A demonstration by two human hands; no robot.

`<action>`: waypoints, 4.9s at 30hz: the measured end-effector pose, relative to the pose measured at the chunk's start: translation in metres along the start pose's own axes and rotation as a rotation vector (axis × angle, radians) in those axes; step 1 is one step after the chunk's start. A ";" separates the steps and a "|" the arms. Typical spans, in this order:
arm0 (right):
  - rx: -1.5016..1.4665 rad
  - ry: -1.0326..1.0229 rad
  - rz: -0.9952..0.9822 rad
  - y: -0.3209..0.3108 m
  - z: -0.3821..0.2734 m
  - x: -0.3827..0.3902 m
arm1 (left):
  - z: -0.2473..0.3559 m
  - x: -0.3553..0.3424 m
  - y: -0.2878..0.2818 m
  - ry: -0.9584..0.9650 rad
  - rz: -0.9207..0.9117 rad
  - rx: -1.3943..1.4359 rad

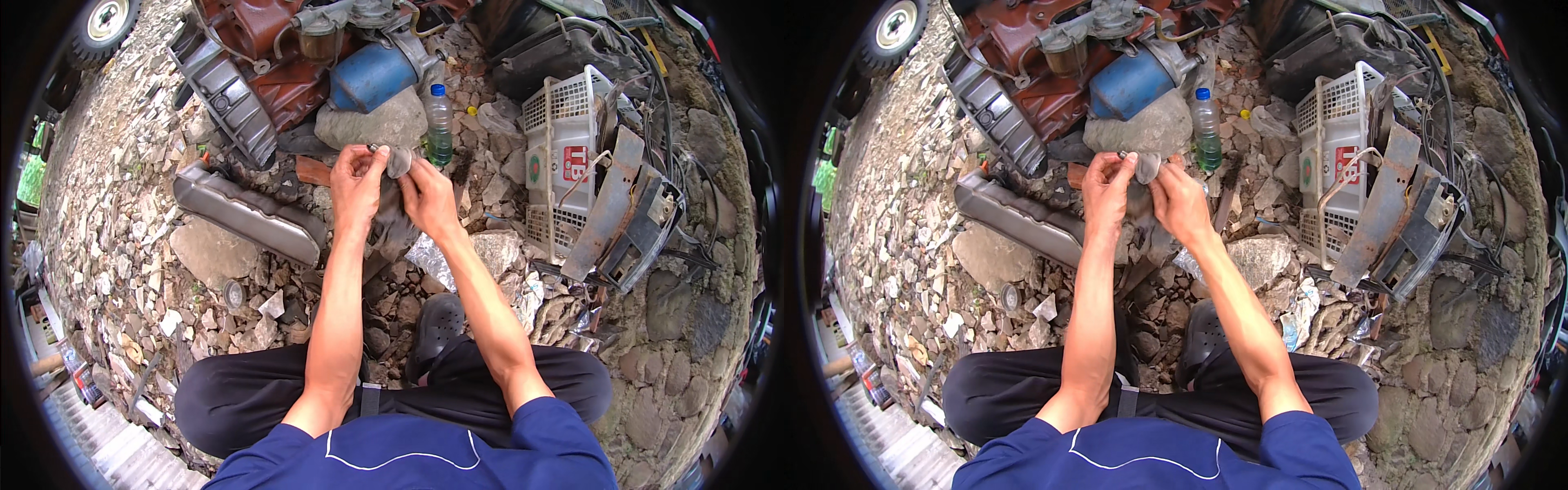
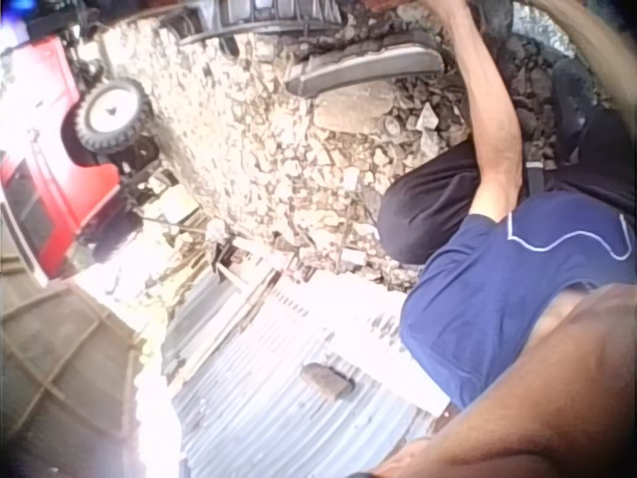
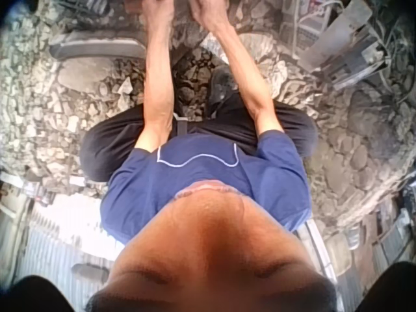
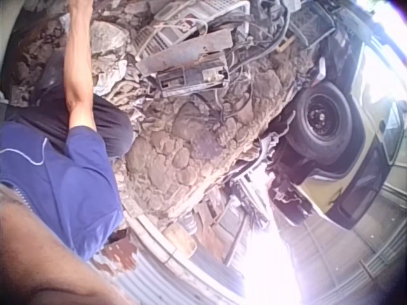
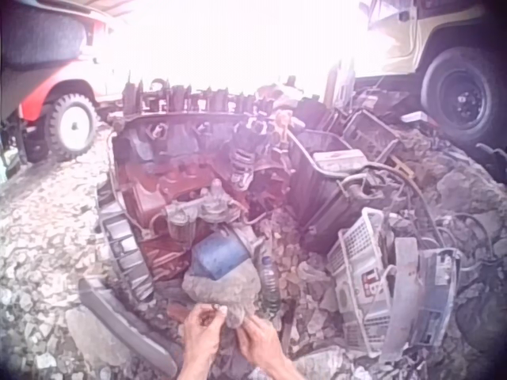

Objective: The person cleans a spark plug by scrubbing it with a wire brush and wiping it with a cloth.

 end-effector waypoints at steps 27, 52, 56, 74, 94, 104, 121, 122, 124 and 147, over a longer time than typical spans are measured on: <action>-0.204 0.271 -0.133 -0.001 -0.018 -0.012 | 0.041 0.006 0.008 0.000 -0.164 0.036; -0.411 0.389 -0.201 -0.034 -0.021 -0.032 | 0.056 0.013 0.006 -0.020 -0.207 0.207; -0.257 0.176 -0.075 -0.035 -0.022 -0.031 | 0.061 0.019 0.012 -0.051 -0.266 0.144; 0.110 -0.104 -0.154 -0.018 -0.007 -0.020 | 0.059 0.019 0.015 0.006 -0.388 0.019; -1.129 1.069 -0.021 -0.005 -0.023 -0.012 | 0.069 0.017 0.008 0.028 -0.365 0.005; 0.244 0.107 -0.206 -0.018 -0.059 -0.034 | 0.075 0.021 0.005 -0.013 -0.001 -0.103; 0.136 0.004 -0.305 -0.028 -0.043 -0.031 | 0.074 0.022 0.010 -0.011 -0.397 -0.027; 0.034 0.071 -0.263 -0.029 -0.040 -0.032 | 0.073 0.022 0.010 0.009 -0.389 -0.017; -0.168 0.204 -0.177 -0.028 -0.036 -0.036 | 0.073 0.024 0.011 0.057 -0.398 0.027; -0.606 0.339 0.029 -0.056 -0.053 -0.046 | 0.093 0.025 0.001 0.159 -0.276 0.203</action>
Point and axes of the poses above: each hand's wrist, its own x-axis away from the middle knuckle, its own y-axis out of the palm, z = x × y, the point moved 4 cm from there along -x, towards the middle knuckle, and after that the axes turned 7 degrees about -y, right-handed, at the moved point
